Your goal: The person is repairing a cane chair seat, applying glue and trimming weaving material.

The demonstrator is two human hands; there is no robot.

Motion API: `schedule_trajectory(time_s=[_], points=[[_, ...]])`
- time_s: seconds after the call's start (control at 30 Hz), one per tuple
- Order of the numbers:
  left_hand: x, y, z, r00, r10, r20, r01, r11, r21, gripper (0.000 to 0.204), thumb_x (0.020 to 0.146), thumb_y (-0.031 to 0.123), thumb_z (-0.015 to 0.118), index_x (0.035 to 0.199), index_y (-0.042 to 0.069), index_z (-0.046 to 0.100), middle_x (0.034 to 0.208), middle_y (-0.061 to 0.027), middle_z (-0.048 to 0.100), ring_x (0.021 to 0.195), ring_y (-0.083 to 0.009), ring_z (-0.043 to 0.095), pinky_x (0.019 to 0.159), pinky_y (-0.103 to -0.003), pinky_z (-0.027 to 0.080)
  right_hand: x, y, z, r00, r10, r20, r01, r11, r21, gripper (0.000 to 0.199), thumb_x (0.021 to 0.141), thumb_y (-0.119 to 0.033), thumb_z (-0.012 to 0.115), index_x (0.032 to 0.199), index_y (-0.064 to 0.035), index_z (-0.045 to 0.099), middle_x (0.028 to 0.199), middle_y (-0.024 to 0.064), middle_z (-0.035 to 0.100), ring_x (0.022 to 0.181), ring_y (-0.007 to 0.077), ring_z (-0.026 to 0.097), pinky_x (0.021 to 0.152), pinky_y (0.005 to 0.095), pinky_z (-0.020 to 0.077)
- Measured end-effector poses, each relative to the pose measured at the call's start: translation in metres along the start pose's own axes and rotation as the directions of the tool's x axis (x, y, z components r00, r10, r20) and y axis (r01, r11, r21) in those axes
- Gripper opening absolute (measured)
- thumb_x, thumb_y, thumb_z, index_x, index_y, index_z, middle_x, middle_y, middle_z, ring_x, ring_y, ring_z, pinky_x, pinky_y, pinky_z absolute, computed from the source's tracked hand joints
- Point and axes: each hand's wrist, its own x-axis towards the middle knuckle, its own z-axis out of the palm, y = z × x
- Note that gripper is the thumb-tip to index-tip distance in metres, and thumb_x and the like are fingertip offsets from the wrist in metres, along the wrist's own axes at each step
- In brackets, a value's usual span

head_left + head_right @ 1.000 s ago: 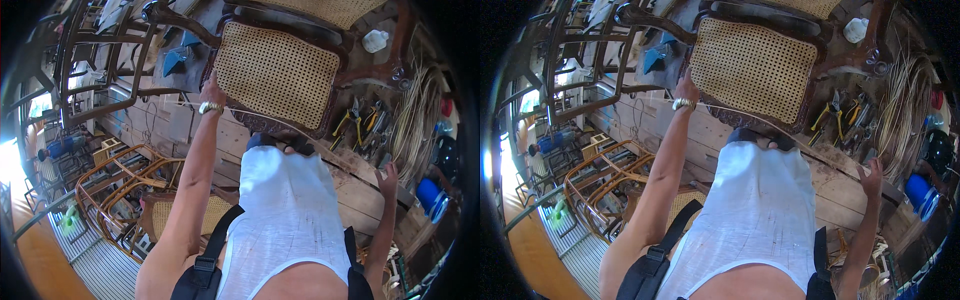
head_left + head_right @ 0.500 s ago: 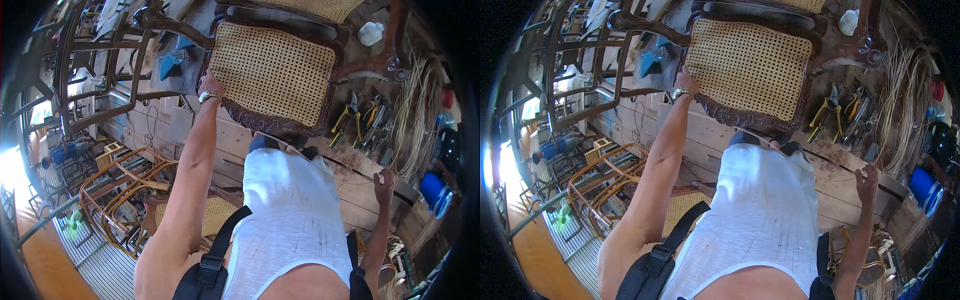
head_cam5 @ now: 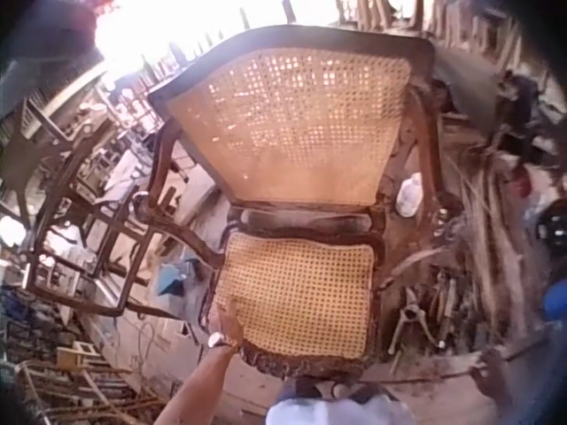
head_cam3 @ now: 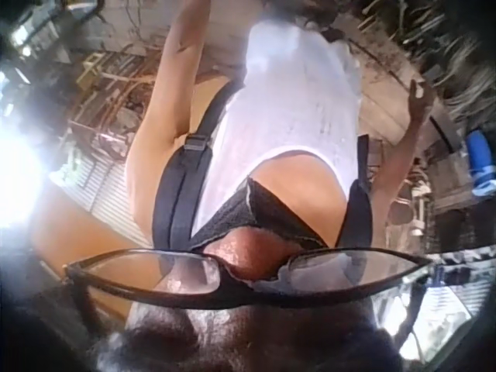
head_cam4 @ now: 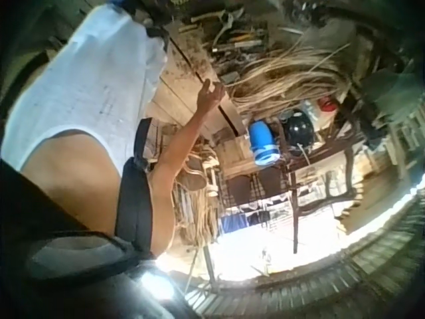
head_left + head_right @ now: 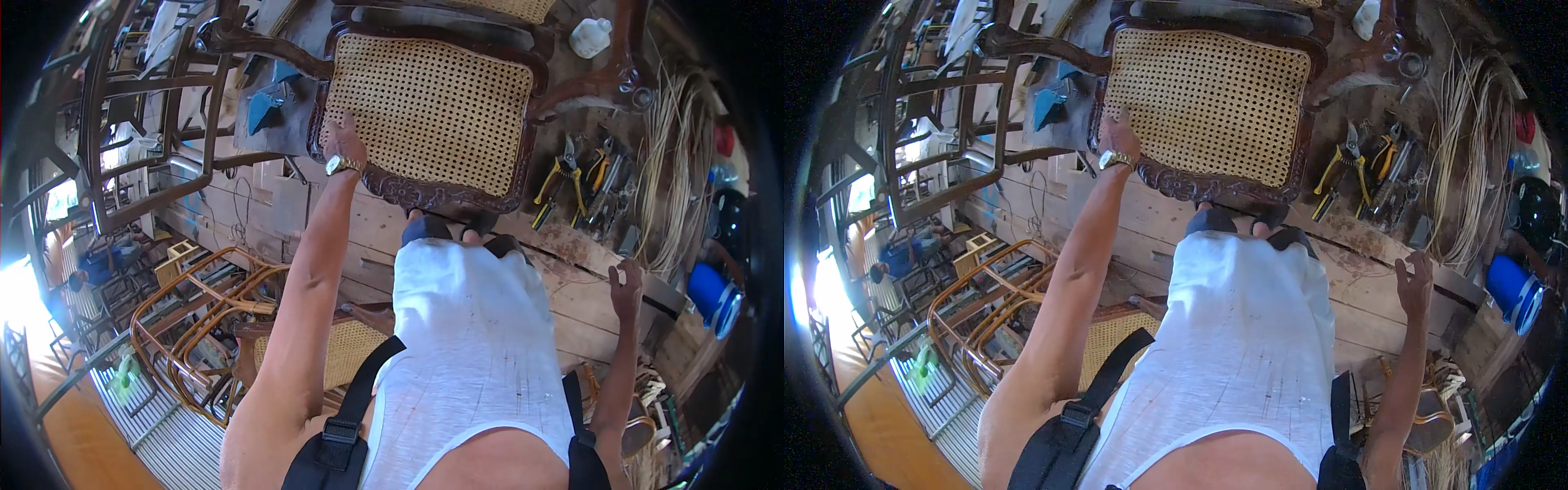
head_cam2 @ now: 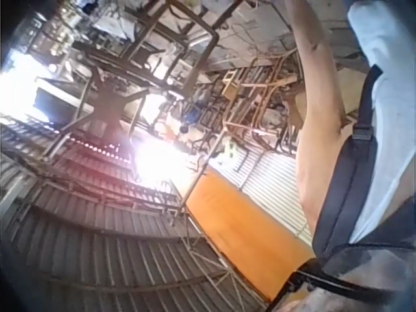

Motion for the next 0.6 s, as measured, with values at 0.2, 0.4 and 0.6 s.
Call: schedule_trajectory(time_s=[0.2, 0.4, 0.6], points=[[-0.03, 0.032, 0.004, 0.998, 0.065, -0.022, -0.065, 0.998, 0.0, 0.064, 0.084, 0.005, 0.061, 0.145, 0.019, 0.05, 0.119, -0.0219, 0.054, 0.092, -0.0387, 0.068, 0.077, -0.048, 0.057, 0.002, 0.002, 0.009, 1.0, -0.01, -0.019, 0.01, 0.999, 0.031, 0.02, 0.091, -0.013, 0.071, 0.096, 0.002, 0.06, 0.098, 0.0166, 0.059, 0.094, 0.0383, 0.059, 0.083, 0.0452, 0.0472], [-0.055, 0.065, 0.005, 0.987, 0.159, 0.03, -0.157, 0.986, -0.063, 0.059, 0.086, 0.005, 0.057, 0.144, 0.018, 0.051, 0.116, -0.0194, 0.055, 0.095, -0.0387, 0.067, 0.078, -0.049, 0.056, 0.003, 0.003, 0.014, 0.999, -0.005, -0.035, 0.005, 1.0, 0.024, 0.02, 0.092, -0.016, 0.07, 0.096, 0.0015, 0.06, 0.098, 0.0154, 0.06, 0.093, 0.036, 0.06, 0.081, 0.0431, 0.048], [-0.069, 0.093, 0.0, 0.975, 0.216, 0.061, -0.207, 0.971, -0.12, 0.056, 0.087, 0.005, 0.055, 0.142, 0.016, 0.051, 0.114, -0.0191, 0.054, 0.099, -0.0384, 0.065, 0.079, -0.05, 0.055, 0.002, 0.002, 0.018, 0.999, -0.025, -0.047, 0.027, 0.999, 0.026, 0.023, 0.092, -0.017, 0.07, 0.093, 0.0022, 0.059, 0.095, 0.0155, 0.059, 0.092, 0.0359, 0.06, 0.081, 0.0427, 0.0479]])
